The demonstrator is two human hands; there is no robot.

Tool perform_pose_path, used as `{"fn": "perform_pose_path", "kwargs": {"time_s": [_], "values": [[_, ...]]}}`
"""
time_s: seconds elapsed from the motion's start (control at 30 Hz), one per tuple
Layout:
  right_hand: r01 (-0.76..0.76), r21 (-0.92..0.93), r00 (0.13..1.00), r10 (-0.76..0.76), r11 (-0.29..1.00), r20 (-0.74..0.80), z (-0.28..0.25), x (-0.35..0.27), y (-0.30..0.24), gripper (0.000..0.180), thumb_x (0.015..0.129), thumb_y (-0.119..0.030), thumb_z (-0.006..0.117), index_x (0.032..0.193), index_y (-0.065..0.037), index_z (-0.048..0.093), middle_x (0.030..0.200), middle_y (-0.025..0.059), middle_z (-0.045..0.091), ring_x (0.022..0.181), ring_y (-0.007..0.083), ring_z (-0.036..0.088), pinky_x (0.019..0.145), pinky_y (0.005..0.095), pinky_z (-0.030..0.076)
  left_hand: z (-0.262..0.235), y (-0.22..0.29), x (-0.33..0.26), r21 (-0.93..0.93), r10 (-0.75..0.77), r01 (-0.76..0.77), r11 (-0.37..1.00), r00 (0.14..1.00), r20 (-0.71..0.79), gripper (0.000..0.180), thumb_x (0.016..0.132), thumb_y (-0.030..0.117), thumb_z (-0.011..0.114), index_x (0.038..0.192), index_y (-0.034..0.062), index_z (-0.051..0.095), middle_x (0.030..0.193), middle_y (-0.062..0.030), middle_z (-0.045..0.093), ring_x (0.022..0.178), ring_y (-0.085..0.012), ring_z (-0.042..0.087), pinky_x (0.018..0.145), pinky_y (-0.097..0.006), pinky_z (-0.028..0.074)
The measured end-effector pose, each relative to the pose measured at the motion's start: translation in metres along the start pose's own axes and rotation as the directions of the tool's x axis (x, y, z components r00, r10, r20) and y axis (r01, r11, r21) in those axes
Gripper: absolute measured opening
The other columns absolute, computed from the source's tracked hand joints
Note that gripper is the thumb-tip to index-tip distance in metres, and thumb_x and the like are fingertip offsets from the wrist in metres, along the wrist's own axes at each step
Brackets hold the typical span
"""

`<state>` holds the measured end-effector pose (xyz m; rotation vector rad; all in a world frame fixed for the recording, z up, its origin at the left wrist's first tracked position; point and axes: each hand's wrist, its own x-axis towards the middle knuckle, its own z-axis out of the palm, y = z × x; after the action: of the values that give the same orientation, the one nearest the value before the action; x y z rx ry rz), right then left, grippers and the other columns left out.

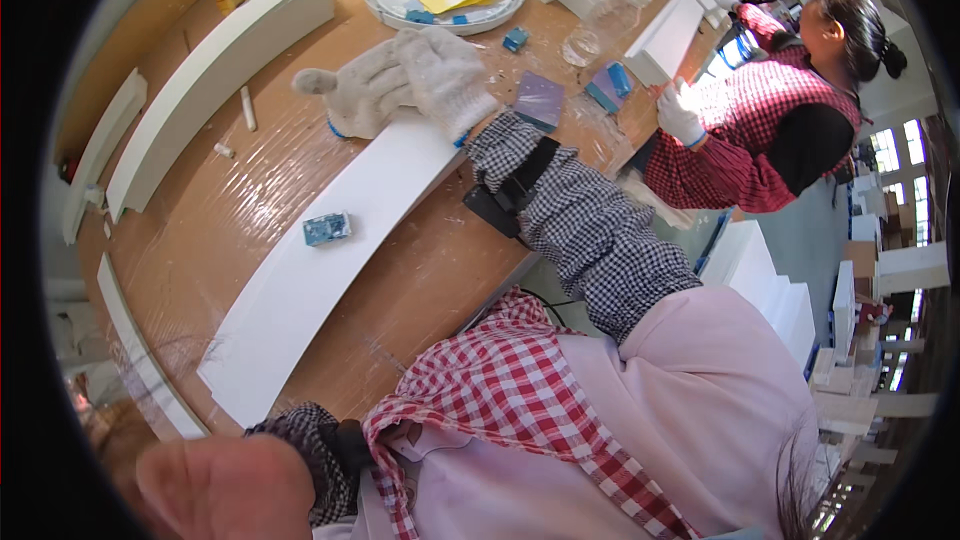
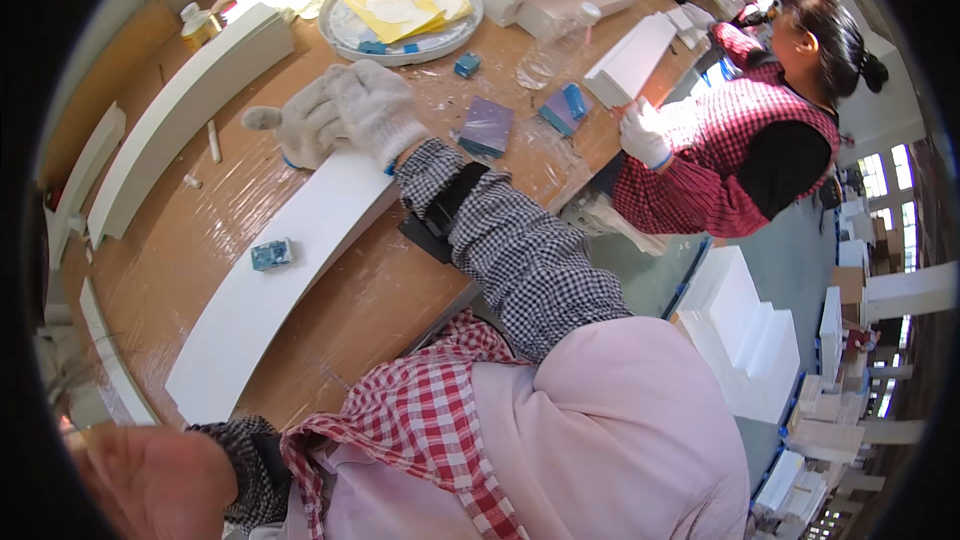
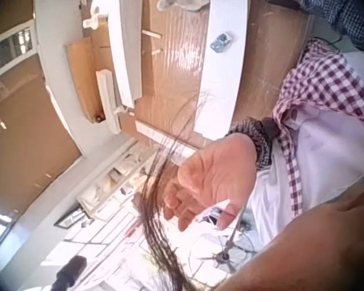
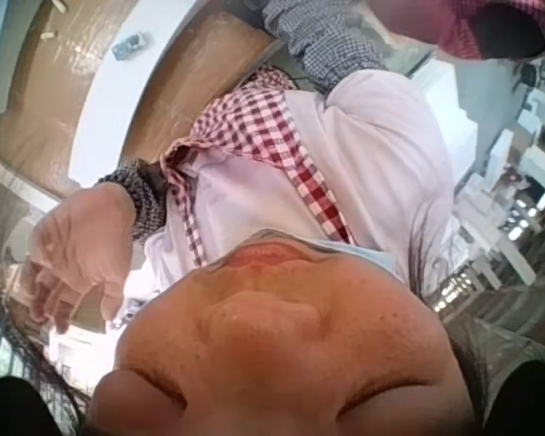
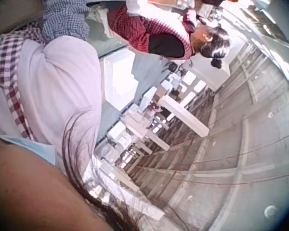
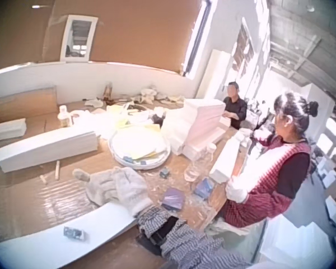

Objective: Sanding white furniture trim components at a workbench using a sanding block.

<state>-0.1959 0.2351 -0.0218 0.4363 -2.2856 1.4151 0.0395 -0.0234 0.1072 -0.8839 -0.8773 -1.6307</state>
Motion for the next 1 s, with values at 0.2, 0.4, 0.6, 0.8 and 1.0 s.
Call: {"fn": "perform_pose_path", "kwargs": {"time_s": [0.2, 0.4, 0.6, 0.8, 1.0], "values": [[-0.266, 0.406, 0.964, 0.231, 0.875, 0.133, -0.007, -0.004, -0.005, 0.03, 0.096, -0.02, 0.062, 0.118, -0.001, 0.059, 0.108, 0.0131, 0.065, 0.098, 0.0229, 0.067, 0.083, 0.0321, 0.059, -0.012, -0.061, -0.05, -0.412, -0.878, 0.776, 0.478, 0.433, -0.203, 0.057, 0.099, 0.035, 0.046, 0.146, 0.0069, 0.032, 0.147, -0.0141, 0.036, 0.139, -0.0359, 0.036, 0.106, -0.053, 0.048], [-0.184, 0.477, 0.982, 0.183, 0.859, 0.048, 0.004, -0.001, 0.018, 0.047, 0.079, -0.02, 0.078, 0.118, -0.003, 0.059, 0.107, 0.0138, 0.065, 0.097, 0.0284, 0.067, 0.084, 0.0374, 0.058, 0.001, -0.053, -0.041, -0.338, -0.929, 0.874, 0.35, 0.279, -0.241, 0.062, 0.089, 0.004, 0.057, 0.145, 0.0093, 0.032, 0.144, -0.0122, 0.033, 0.137, -0.0326, 0.04, 0.108, -0.048, 0.048], [-0.107, 0.368, 0.994, 0.093, 0.924, 0.057, 0.005, 0.001, 0.019, 0.056, 0.071, -0.02, 0.085, 0.118, -0.004, 0.058, 0.105, 0.0142, 0.065, 0.096, 0.0307, 0.066, 0.084, 0.0386, 0.057, 0.005, -0.055, -0.039, -0.25, -0.942, 0.932, 0.262, 0.191, -0.277, 0.081, 0.077, -0.016, 0.064, 0.145, 0.014, 0.032, 0.144, -0.0103, 0.031, 0.131, -0.0295, 0.043, 0.101, -0.041, 0.049], [-0.108, 0.356, 0.994, 0.103, 0.928, 0.032, 0.004, 0.0, 0.011, 0.053, 0.072, -0.018, 0.084, 0.116, -0.004, 0.058, 0.104, 0.0131, 0.065, 0.097, 0.0299, 0.066, 0.084, 0.037, 0.057, 0.003, -0.055, -0.043, -0.198, -0.954, 0.952, 0.233, 0.185, -0.234, 0.083, 0.075, -0.018, 0.064, 0.145, 0.0151, 0.033, 0.143, -0.0095, 0.03, 0.123, -0.0253, 0.045, 0.096, -0.036, 0.049], [-0.341, 0.556, 0.934, 0.341, 0.758, 0.109, 0.002, 0.0, -0.011, 0.031, 0.103, -0.026, 0.055, 0.113, 0.003, 0.06, 0.101, 0.01, 0.067, 0.087, 0.0141, 0.066, 0.07, 0.025, 0.058, 0.002, -0.055, -0.044, -0.166, -0.957, 0.963, 0.212, 0.17, -0.235, 0.079, 0.072, -0.017, 0.063, 0.142, 0.0119, 0.038, 0.142, -0.0092, 0.032, 0.115, -0.0216, 0.046, 0.09, -0.033, 0.048]]}}
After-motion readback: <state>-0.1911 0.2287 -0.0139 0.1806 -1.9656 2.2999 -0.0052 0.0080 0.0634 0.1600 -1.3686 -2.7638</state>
